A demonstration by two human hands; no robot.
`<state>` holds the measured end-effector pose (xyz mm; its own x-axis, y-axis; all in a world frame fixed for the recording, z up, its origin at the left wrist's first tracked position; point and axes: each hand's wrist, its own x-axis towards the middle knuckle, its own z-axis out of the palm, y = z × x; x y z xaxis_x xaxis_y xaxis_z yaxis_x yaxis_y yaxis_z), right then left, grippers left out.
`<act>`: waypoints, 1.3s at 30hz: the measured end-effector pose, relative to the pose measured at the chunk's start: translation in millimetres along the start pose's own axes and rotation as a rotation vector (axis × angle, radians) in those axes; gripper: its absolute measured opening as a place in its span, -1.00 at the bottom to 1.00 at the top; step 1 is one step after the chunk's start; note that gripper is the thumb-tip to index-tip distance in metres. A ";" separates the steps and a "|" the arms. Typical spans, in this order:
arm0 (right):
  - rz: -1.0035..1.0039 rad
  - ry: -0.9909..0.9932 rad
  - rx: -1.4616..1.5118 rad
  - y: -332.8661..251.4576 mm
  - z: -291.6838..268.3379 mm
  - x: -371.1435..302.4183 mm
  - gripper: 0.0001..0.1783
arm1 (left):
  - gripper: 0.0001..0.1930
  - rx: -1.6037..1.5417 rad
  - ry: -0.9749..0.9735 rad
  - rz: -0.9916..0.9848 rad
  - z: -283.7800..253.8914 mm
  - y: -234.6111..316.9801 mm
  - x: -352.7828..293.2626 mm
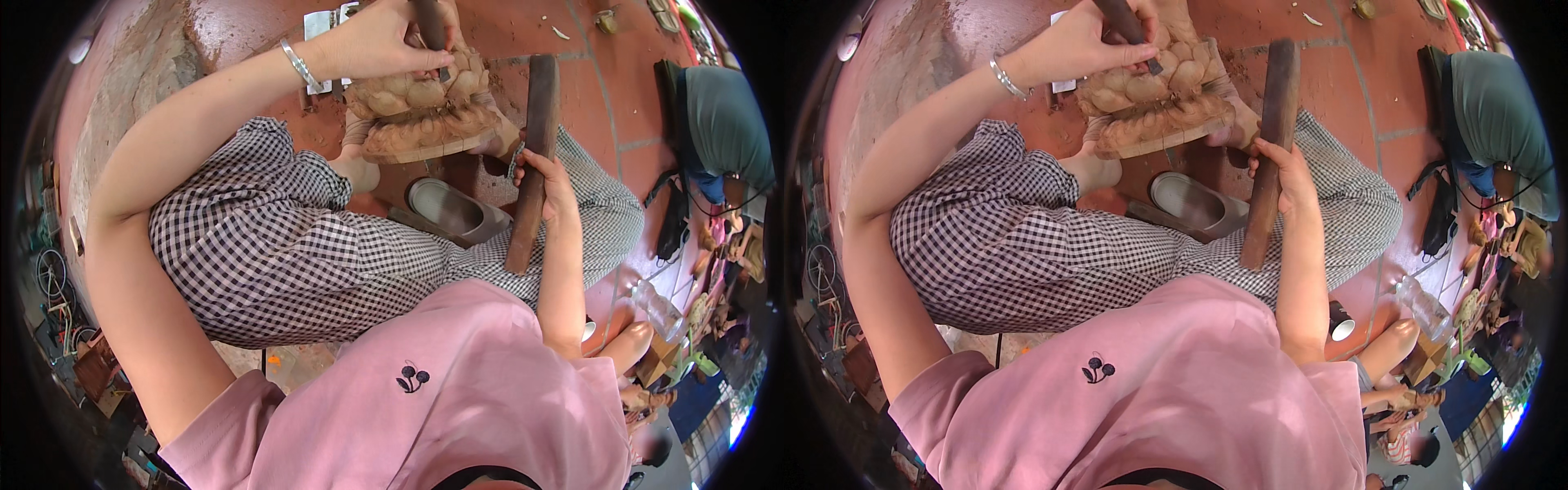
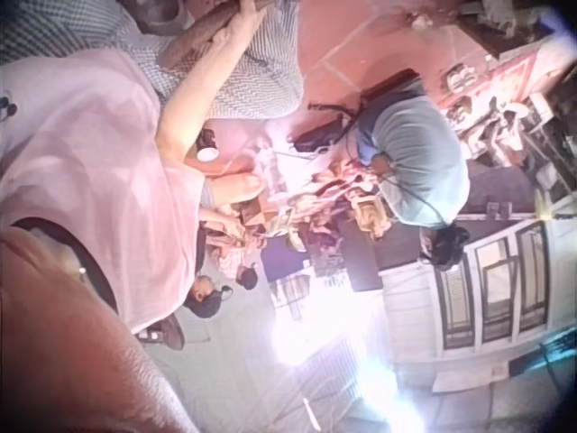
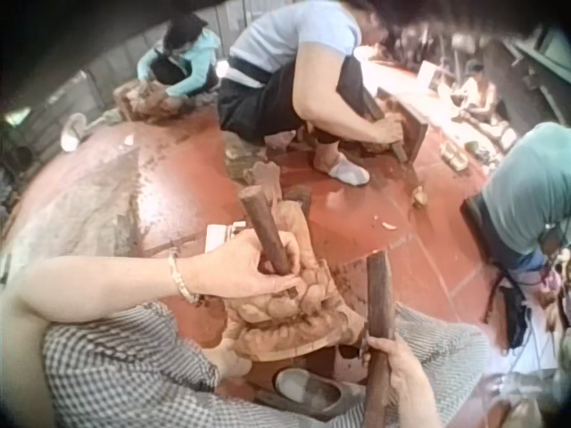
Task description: The person sits on the floor and carves a large piece of wood using a chisel and a wooden mallet. They repeatedly strike the chisel to shape the wood, occasionally rotating the piece to access different areas.
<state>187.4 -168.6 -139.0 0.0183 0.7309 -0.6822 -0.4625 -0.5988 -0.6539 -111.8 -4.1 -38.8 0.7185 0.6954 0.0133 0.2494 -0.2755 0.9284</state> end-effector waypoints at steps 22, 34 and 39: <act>0.228 0.104 -0.073 30.5 -52.1 47.3 -0.79 | -0.79 -0.313 0.068 -0.220 -6.1 -27.1 -6.8; 0.145 0.094 -0.150 33.5 -45.4 54.4 -0.80 | -0.81 0.115 0.114 -0.113 -3.5 -28.8 -7.2; 0.033 0.117 -0.191 29.9 -28.0 47.4 -0.81 | -0.81 -0.045 0.087 -0.129 -6.1 -17.9 -2.6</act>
<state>199.3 -161.0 -200.0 0.1134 0.6735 -0.7305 -0.2888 -0.6812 -0.6728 -122.1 3.0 -53.1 0.6228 0.7786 -0.0765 0.3054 -0.1519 0.9400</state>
